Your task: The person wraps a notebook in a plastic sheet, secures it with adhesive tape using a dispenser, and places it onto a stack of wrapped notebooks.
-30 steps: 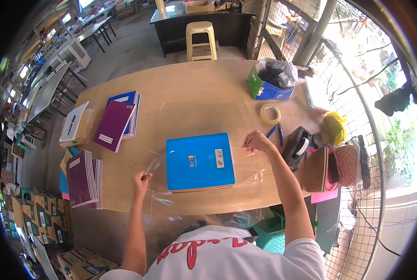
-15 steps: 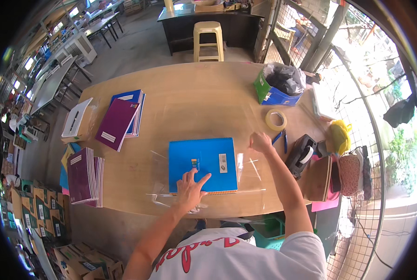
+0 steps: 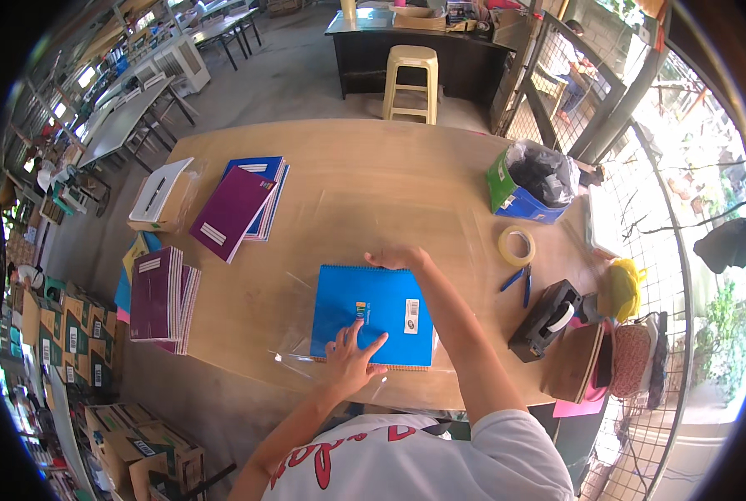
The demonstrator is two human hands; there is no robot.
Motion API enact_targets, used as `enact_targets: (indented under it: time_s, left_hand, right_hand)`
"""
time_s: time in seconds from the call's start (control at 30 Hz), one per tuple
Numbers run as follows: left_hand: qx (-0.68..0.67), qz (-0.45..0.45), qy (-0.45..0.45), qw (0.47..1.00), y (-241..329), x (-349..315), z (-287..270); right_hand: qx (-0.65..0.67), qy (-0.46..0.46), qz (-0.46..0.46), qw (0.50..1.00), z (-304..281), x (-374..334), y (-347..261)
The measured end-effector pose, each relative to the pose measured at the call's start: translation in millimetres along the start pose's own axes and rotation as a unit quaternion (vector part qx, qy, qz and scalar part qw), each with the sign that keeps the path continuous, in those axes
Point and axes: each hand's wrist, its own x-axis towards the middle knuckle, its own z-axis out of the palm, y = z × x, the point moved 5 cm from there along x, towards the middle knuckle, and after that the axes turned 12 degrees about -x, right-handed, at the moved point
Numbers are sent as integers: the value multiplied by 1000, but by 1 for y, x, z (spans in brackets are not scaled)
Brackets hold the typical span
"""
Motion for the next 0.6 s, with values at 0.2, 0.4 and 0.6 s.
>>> enact_targets:
  time_s: [0.2, 0.4, 0.6]
  left_hand:
    - [-15, 5, 5, 1000, 4, -1, -4]
    - [-80, -2, 31, 996, -10, 17, -10]
    - [-130, 2, 17, 991, -32, 31, -11]
  right_hand:
    - [50, 172, 96, 979, -13, 24, 38]
    - [-115, 473, 151, 860, -35, 51, 57]
    - [-142, 627, 89, 761, -37, 37, 48]
